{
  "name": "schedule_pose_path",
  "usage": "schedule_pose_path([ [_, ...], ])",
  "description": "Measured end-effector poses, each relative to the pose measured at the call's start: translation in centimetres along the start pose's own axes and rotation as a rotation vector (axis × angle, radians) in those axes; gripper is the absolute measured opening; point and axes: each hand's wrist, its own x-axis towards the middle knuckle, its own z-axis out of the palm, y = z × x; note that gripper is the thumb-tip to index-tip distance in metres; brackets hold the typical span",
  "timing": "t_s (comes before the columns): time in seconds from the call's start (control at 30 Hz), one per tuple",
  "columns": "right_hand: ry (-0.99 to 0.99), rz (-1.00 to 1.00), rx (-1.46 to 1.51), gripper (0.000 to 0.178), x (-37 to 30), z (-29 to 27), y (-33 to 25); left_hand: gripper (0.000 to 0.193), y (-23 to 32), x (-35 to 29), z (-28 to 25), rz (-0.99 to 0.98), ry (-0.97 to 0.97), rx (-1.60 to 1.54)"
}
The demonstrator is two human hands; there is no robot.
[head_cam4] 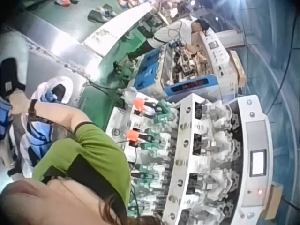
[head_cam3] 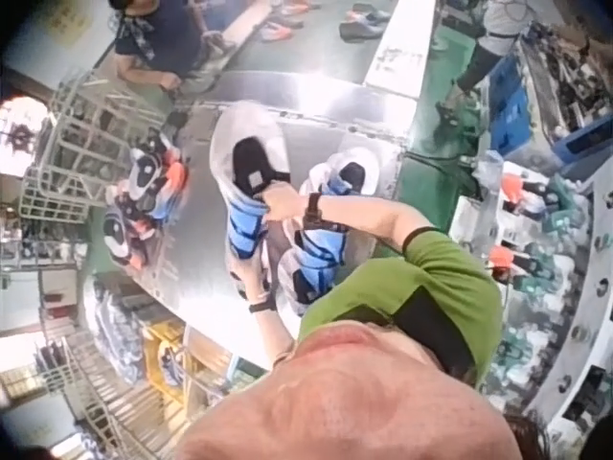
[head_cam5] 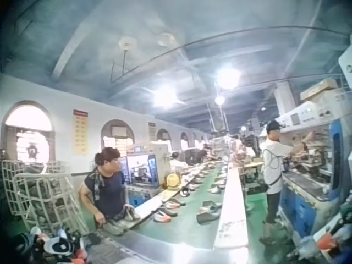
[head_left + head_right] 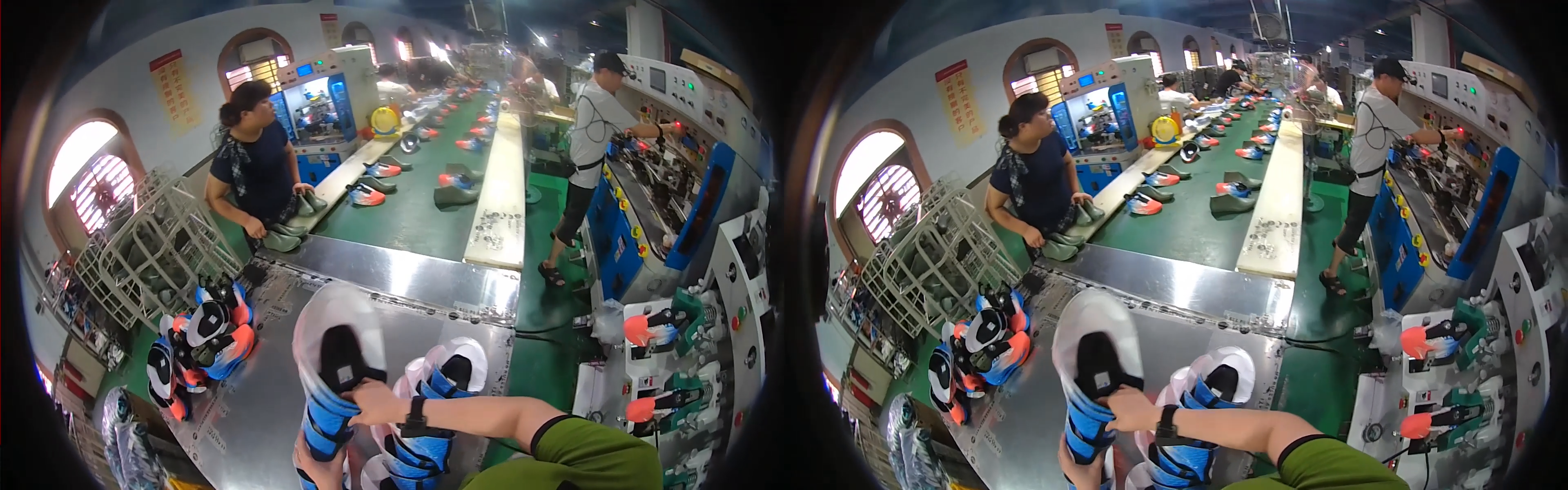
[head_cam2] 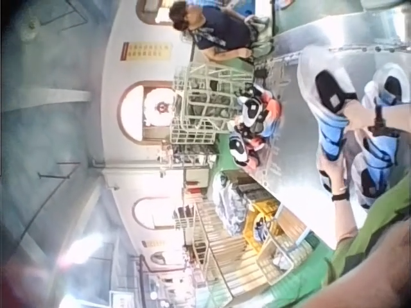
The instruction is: Organizing shoe upper components and loading them into an automated industrial processing machine.
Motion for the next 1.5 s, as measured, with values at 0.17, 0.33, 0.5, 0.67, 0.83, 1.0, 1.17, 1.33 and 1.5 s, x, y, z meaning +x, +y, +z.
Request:
schedule_pose_path([
  [0.17, 0.190, 0.276, 0.437, 0.048, -9.9, -5.5, 2.2, 0.082, 12.4, -0.5, 4.2, 0.419, -0.022, -0.182],
  [0.33, 0.354, 0.447, 0.701, 0.052, -22.2, -8.8, 8.8, 0.085, 19.6, -6.8, 12.1, 0.419, -0.342, -0.200],
  [0.5, 0.434, 0.564, 0.784, 0.046, -31.2, -14.6, 11.4, 0.090, 25.9, -10.3, 18.7, 0.550, -0.567, -0.359],
  [0.67, 0.558, 0.684, 0.931, 0.048, -36.3, -19.9, 13.4, 0.086, 32.2, -10.7, 23.9, 0.646, -0.642, -0.387],
  [0.83, 0.628, 0.627, 0.993, 0.046, -40.2, -21.1, 15.2, 0.086, 35.1, -12.1, 26.2, 0.743, -0.705, -0.399],
  [1.0, 0.570, 0.577, 0.919, 0.063, -41.0, -20.1, 17.7, 0.085, 33.4, -14.0, 28.3, 0.731, -0.661, -0.420],
  [1.17, 0.588, 0.710, 1.082, 0.054, -40.9, -21.9, 16.3, 0.081, 35.1, -14.1, 27.9, 0.660, -0.782, -0.403],
  [1.33, 0.493, 0.639, 1.158, 0.060, -39.3, -22.6, 17.4, 0.076, 35.7, -13.3, 27.0, 0.559, -0.726, -0.448],
  [1.5, 0.329, 0.583, 1.385, 0.078, -39.2, -22.5, 20.0, 0.043, 37.5, -10.6, 25.0, 0.286, -0.921, -0.562],
])
